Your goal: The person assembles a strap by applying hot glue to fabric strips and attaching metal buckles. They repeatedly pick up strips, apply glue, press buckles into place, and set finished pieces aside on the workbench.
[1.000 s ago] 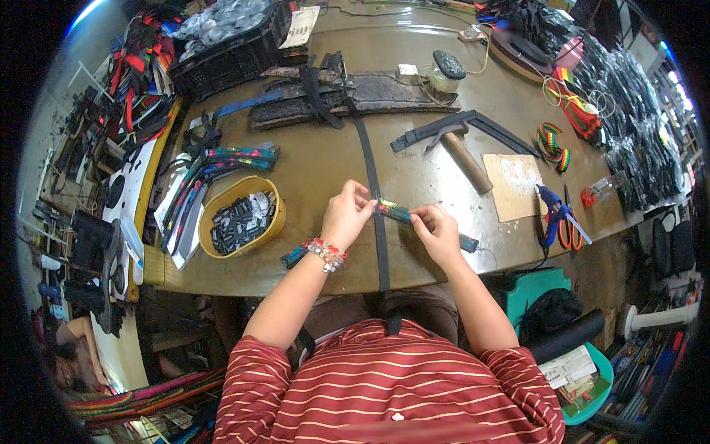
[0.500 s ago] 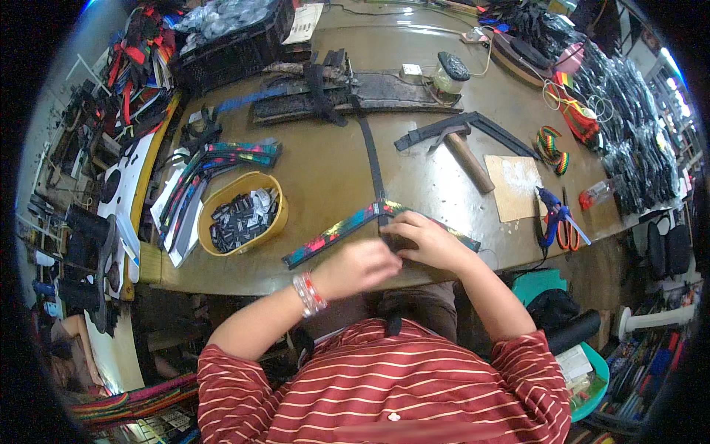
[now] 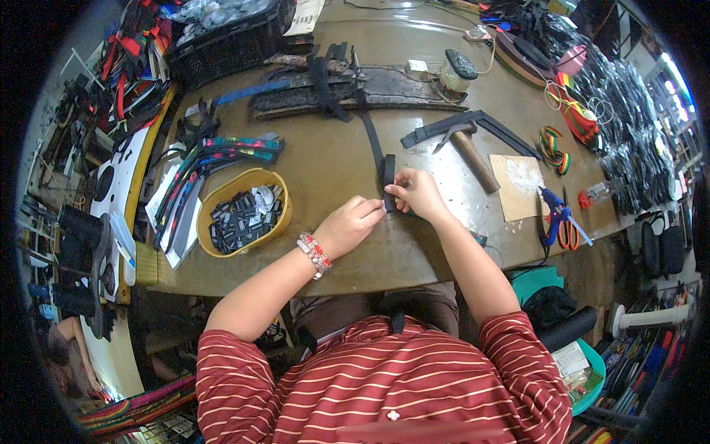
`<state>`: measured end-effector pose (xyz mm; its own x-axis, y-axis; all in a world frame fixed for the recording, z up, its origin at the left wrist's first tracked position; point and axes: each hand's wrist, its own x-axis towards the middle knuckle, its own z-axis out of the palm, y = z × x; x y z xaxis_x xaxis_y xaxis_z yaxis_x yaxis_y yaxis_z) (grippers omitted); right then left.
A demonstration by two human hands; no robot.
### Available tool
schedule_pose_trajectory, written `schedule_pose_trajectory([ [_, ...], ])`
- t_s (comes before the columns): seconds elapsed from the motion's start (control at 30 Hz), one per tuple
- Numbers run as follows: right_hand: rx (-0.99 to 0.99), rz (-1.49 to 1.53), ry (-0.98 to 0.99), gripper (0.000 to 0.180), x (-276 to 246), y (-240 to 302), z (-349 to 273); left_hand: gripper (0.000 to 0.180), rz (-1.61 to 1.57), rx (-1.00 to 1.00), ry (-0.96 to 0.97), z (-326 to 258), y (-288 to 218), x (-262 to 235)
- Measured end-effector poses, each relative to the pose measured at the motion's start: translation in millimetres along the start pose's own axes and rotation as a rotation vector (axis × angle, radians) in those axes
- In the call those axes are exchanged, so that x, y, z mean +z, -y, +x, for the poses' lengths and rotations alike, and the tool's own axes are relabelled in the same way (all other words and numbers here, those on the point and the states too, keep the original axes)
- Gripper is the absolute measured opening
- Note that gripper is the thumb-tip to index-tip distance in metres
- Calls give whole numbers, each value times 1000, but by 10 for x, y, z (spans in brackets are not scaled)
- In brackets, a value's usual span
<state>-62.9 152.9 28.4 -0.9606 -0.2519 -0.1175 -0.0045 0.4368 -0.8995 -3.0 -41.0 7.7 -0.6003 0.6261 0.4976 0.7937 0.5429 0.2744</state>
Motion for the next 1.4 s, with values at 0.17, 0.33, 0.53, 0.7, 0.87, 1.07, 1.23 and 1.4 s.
schedule_pose_trajectory([
  [0.17,34,-110,50,20,-12,77,37,28,76,51,1,38,-12,-13],
  [0.33,48,-171,85,20,-4,149,39,31,26,9,10,20,-14,7],
  [0.53,77,-346,154,19,-6,75,237,30,11,-7,42,47,-3,-19],
  [0.7,-99,-90,-118,13,25,58,-86,24,124,-37,100,114,-107,15],
  [0.87,-478,-930,-53,22,38,317,-408,30,276,-244,148,144,-342,67],
  [1.07,-419,-1175,-718,44,-1003,-367,108,55,328,-512,262,-83,-876,-50],
  [1.23,83,-1012,-416,53,-1210,-446,-198,55,210,-358,270,-208,-1206,49],
  [1.4,-317,-365,-397,49,-672,322,-1397,79,153,-322,377,-199,-1176,36],
])
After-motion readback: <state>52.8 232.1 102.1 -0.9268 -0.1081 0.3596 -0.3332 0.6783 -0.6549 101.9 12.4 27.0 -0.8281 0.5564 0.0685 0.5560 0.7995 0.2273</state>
